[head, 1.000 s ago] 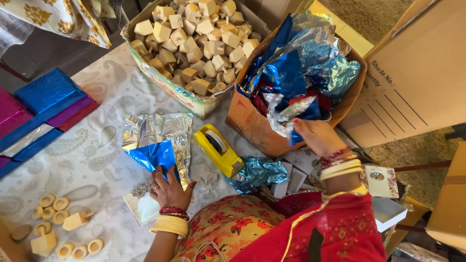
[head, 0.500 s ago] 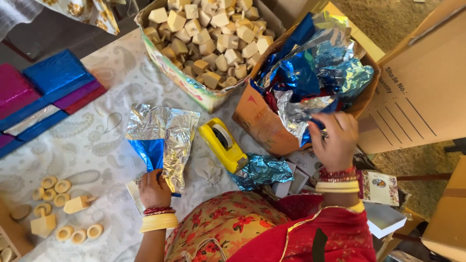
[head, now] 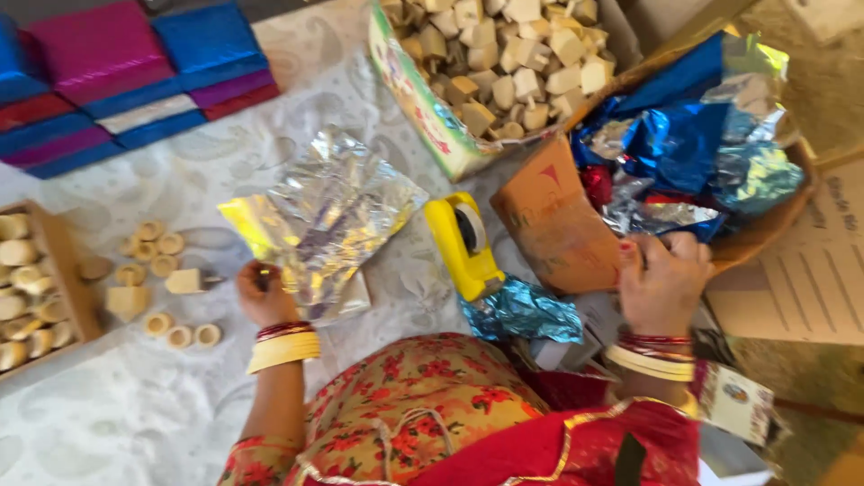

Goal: The person places small wooden components into a silver and blue foil wrapper, seals the foil around the items by hand, and secures it with tape using a desktop dispenser.

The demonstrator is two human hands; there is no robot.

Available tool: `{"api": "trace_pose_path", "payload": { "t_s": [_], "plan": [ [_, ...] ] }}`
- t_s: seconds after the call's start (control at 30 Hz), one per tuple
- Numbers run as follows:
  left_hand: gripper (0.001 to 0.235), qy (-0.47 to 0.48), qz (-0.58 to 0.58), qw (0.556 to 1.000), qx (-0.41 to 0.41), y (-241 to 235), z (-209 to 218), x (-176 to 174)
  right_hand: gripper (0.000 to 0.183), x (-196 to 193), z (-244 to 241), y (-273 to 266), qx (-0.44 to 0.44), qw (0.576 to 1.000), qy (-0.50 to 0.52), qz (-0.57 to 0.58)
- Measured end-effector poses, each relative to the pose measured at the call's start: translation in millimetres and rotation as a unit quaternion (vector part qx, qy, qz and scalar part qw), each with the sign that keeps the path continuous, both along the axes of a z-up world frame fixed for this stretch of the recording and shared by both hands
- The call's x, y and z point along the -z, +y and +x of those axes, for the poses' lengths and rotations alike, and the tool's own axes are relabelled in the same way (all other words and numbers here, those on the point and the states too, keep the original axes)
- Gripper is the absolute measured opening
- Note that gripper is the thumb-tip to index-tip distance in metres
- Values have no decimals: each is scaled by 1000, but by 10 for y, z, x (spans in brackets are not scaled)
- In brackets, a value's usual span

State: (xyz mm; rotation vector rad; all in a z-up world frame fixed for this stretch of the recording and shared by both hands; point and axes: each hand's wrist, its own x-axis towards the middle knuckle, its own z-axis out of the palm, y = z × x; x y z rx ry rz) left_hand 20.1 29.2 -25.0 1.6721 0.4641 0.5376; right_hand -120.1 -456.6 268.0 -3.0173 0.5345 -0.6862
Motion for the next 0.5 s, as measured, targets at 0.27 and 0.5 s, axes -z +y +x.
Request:
{"api": "trace_pose_path", "payload": {
  "t_s": [0.27,0.5],
  "plan": [
    [25,-62,-86,992,-62,572,-252,213,27,201,149,972,-277,939,-172,108],
    [22,62,-44,990,-119,728,-415,272,40,1288,851,1905,-512,787,192,288]
  ]
}}
